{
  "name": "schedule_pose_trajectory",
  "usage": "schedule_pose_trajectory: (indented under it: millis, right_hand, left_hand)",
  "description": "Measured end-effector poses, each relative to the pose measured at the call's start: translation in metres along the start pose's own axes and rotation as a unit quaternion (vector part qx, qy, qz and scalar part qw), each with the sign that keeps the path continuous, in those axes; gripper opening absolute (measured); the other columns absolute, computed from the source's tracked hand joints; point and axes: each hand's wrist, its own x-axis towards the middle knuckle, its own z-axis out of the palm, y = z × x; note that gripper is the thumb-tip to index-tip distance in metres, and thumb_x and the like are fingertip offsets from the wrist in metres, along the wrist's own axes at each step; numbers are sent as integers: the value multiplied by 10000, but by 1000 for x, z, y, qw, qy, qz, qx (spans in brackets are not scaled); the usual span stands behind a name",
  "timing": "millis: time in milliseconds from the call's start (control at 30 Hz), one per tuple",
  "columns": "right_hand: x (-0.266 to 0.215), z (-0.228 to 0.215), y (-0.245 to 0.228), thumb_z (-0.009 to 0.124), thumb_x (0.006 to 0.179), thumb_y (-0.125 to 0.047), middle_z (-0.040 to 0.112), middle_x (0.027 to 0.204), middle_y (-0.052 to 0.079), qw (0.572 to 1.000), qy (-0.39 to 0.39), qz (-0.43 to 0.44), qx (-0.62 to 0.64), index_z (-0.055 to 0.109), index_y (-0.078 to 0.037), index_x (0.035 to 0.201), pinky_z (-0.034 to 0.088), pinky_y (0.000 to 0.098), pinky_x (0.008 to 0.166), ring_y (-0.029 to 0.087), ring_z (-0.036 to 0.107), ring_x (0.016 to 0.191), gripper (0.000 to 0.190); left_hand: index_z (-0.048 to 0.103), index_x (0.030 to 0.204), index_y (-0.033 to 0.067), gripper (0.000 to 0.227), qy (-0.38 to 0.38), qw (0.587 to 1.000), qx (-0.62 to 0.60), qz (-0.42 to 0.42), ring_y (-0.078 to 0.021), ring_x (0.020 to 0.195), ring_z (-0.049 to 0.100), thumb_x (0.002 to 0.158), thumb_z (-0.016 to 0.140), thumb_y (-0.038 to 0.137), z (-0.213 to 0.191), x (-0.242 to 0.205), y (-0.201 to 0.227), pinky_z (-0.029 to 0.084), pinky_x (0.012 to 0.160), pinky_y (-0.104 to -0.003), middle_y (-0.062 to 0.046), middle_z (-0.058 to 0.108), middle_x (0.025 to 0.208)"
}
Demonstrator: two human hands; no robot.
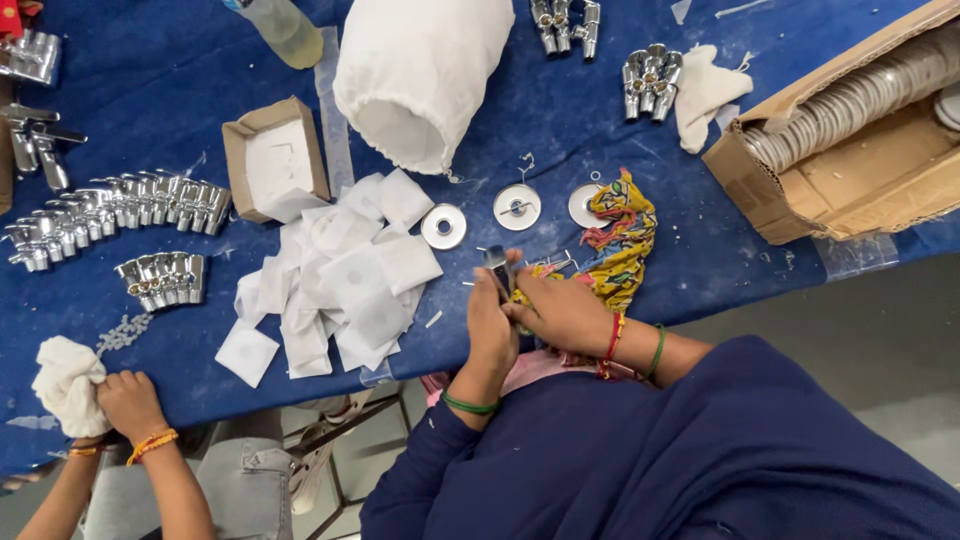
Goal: The person wipes multiple small chrome-finished metal parts with a colorful cloth on a blue table. The person picks up each part, rubs it with the cloth, and places it back on the table. A second person is visible nearby, also handling parts and white paper.
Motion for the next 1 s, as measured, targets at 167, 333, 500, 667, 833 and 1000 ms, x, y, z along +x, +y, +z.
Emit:
schedule_pose_trajectory:
  millis: [167,333,500,667,833,1000]
  right_hand:
    - [-1,-16,-6,586,954,-422,729,939,155,1000,-1,-6,-28,600,-78,1117,529,529,669,385,706,811,381]
    - [-6,-48,-19,682,914,-427,716,854,120,996,84,-10,7,691,-114,934,526,464,640,351,694,796,314]
    - [5,-39,-41,709,849,-306,692,938,102,948,250,-194,-19,699,-119,1031,528,446,757,321,679,835,261]
    - [29,25,-59,740,859,-301,712,893,98,955,117,-265,-65,738,-110,997,531,478,816,309,691,844,235]
    - [61,23,-32,679,910,-320,740,908,148,992,98,-83,-3,746,-110,1009,539,454,728,361,703,825,242]
    - [46,23,-28,725,933,-223,711,891,121,959,159,-233,-30,720,-106,934,540,433,752,344,681,827,117]
  left_hand:
    - [579,1277,57,330,-77,997,13,12,-135,968,661,982,613,200,-3,-6,8,544,846,-267,-56,673,1069]
    - [617,1161,24,277,-7,990,91,110,-130,928,633,917,743,-12,-36,3,-6,524,823,-275,-27,664,1043]
    - [624,1206,40,347,-93,981,139,98,-162,1040,633,879,720,-25,-48,-7,-28,535,902,-319,-40,664,1120]
    - [514,1377,42,547,-200,869,339,299,-320,1253,573,884,737,120,-54,-11,-31,466,1068,-417,-166,581,1337]
    - [665,1155,84,386,-182,834,408,324,-321,1196,652,774,721,109,-59,-10,-33,526,1020,-408,-144,703,1205]
    - [694,1083,91,305,-151,741,578,306,-361,1026,665,793,751,167,-65,-8,-60,556,886,-458,-149,707,1085]
